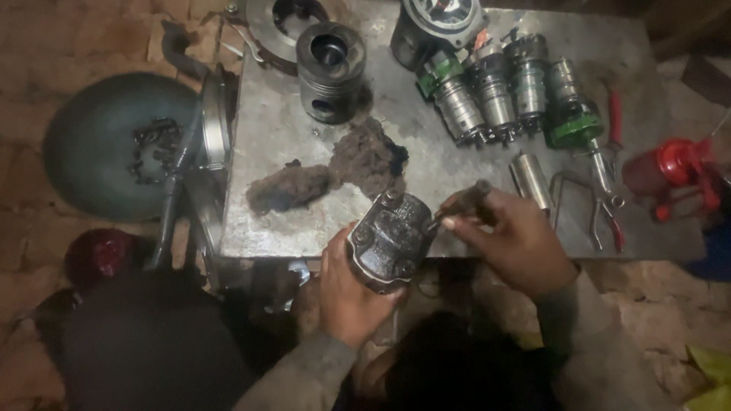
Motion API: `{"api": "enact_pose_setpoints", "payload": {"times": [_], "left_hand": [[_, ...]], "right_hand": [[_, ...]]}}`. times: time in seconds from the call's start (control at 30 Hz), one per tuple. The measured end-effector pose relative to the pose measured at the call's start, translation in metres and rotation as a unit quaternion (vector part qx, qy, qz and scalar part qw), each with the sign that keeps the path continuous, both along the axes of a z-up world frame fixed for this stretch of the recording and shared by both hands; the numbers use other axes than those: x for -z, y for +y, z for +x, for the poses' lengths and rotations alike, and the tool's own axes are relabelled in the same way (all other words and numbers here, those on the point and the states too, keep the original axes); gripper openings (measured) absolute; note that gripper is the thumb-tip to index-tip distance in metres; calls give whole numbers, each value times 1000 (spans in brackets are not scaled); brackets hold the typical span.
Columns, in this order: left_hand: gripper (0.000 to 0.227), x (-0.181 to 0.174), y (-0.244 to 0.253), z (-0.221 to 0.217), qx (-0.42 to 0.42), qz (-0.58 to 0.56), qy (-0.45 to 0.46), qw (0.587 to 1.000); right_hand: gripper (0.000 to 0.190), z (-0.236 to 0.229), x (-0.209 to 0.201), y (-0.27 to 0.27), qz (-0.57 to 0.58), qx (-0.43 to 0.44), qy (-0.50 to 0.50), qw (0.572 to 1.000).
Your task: The person is assembling mechanical parts on a metal workbench. They use a wrench to tighten bolts on a metal component, wipe it with a cloth, and handle various tools and parts.
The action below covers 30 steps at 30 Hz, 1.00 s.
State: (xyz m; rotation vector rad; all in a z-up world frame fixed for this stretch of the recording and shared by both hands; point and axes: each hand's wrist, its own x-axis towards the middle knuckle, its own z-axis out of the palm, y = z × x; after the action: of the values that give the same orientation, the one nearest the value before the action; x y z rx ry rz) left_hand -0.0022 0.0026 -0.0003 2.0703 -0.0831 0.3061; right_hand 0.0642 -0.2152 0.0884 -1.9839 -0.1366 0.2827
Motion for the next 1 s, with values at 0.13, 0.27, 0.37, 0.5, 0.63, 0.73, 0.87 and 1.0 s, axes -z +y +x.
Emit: {"api": "enact_pose_setpoints", "payload": {"times": [0.13,0.27,0.37,0.5,0.63,0.73,0.87,1.0], "left_hand": [[103,3,-2,0,-15,-4,-23,1000],[103,5,-3,-1,-11,3,-55,998],[100,4,-3,1,-23,6,-35,999],[102,4,-4,0,-18,17,-9,1000],[101,8,-1,-3,-20,13,-34,999],[103,9,-3,-1,-19,23,-39,999],[105,5,-1,-1,-16,21,-24,999],[120,-6,7,-4,40,-20,-32,998]], "right_hand": [[35,-1,-14,8,-74,-53,-81,993],[46,1,-27,5,-15,-79,-59,995],[32,3,-22,6,-107,-94,-94,985],[25,0,-16,6,-258,-148,-246,923],[22,-4,-19,17,-293,-153,-266,905],[22,-4,-26,26,-317,-137,-251,904],[26,-4,-29,29,-360,-130,-214,899],[25,-4,-28,23,-302,-135,-278,902]]}}
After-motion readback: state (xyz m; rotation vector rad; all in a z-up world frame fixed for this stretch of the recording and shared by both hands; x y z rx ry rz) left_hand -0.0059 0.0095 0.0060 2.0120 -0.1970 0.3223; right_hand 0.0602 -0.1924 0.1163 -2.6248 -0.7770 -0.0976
